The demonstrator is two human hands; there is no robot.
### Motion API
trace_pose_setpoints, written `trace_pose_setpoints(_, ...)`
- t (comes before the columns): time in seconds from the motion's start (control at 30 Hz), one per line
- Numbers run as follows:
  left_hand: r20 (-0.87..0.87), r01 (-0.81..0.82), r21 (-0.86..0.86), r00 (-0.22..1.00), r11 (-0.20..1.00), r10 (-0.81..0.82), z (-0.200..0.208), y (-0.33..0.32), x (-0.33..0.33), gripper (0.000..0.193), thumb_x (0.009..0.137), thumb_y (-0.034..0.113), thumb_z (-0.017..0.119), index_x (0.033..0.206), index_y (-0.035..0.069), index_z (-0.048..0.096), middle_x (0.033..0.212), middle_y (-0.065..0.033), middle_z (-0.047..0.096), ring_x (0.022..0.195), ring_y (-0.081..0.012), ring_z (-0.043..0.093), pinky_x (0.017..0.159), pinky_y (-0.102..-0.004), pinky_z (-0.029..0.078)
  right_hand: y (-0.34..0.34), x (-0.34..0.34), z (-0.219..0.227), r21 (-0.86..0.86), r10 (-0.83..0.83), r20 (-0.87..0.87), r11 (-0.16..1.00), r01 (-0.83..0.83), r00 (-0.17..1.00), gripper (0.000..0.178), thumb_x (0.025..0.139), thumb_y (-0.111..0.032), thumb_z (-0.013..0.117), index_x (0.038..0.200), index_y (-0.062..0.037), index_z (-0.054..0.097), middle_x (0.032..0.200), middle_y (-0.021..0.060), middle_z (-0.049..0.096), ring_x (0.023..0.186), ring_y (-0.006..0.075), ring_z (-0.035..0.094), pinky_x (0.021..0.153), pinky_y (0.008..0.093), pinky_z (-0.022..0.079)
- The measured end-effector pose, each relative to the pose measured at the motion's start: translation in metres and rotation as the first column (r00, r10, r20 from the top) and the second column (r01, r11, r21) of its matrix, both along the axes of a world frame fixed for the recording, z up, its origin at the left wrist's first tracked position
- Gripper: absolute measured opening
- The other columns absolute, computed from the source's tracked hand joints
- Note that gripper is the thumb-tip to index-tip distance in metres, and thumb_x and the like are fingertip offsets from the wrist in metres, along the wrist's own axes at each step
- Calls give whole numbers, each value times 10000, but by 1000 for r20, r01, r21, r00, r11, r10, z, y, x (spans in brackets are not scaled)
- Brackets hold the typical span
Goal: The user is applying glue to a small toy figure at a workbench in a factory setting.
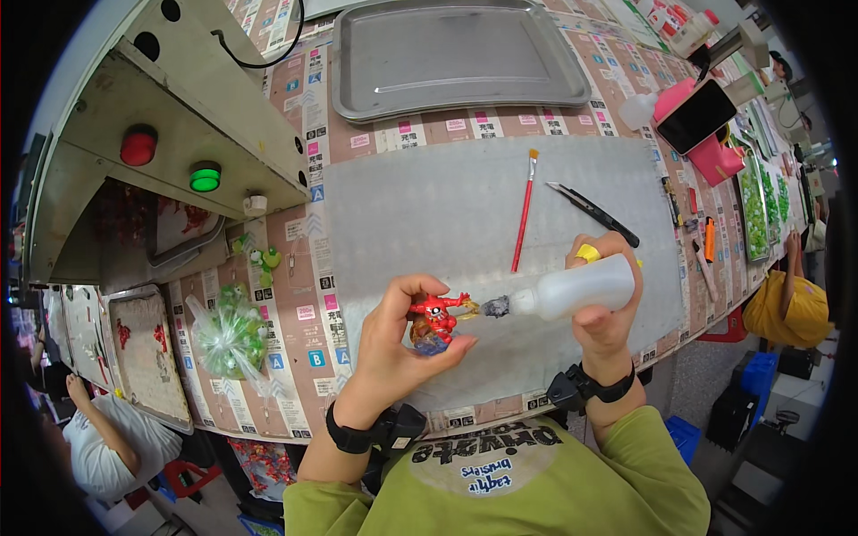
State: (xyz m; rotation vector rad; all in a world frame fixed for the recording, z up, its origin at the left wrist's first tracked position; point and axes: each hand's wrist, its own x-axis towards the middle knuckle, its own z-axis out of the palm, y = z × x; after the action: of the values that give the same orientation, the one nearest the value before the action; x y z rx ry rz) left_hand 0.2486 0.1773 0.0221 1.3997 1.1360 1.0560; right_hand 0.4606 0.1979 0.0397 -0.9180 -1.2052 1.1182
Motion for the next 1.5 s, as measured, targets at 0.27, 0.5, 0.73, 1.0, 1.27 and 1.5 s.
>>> trace_pose_setpoints(0.27,-34,-16,30,999,999,17,-1,0,2,491,630,98,775,1007,48,463,833,-22,564,688,-56,526,589,-179,421,-3,0,-2,115,-41,43,993,36,998,554,615,-370,793,924,-25,489,764,18,505,669,87,480,590,212,383)
trace_pose_setpoints(0.5,-44,-10,8,999,1000,10,0,1,2,487,632,102,774,1003,50,463,832,-23,566,693,-63,535,598,-184,431,-1,-1,-2,191,0,165,981,-32,986,520,621,-333,796,921,-35,492,720,22,511,632,90,466,551,211,362)
trace_pose_setpoints(0.73,-62,-3,26,998,1000,4,1,1,2,485,636,107,773,1003,47,462,837,-30,567,706,-76,555,618,-192,446,-1,0,-4,199,1,188,979,-39,982,539,614,-348,797,924,-33,489,718,28,515,620,93,468,541,208,360)
trace_pose_setpoints(1.0,-94,11,39,996,999,-7,2,1,1,487,635,108,774,1003,50,461,814,-24,567,676,-63,542,589,-183,434,0,0,-3,197,-3,205,980,-38,979,534,613,-346,797,917,-31,491,719,32,515,624,95,471,539,211,364)
trace_pose_setpoints(1.27,-70,3,34,998,999,0,2,1,2,485,635,107,773,1002,50,461,792,-18,566,666,-61,543,590,-182,436,-1,-1,-5,192,-9,206,981,-32,979,536,609,-344,800,922,-33,497,736,33,516,633,99,474,548,214,370)
trace_pose_setpoints(1.5,-86,8,36,996,999,-5,2,1,2,480,637,103,772,999,52,461,782,-13,563,653,-60,534,580,-180,430,-1,0,-5,184,5,227,982,-48,974,538,607,-348,801,922,-35,497,730,34,515,633,100,472,547,216,370)
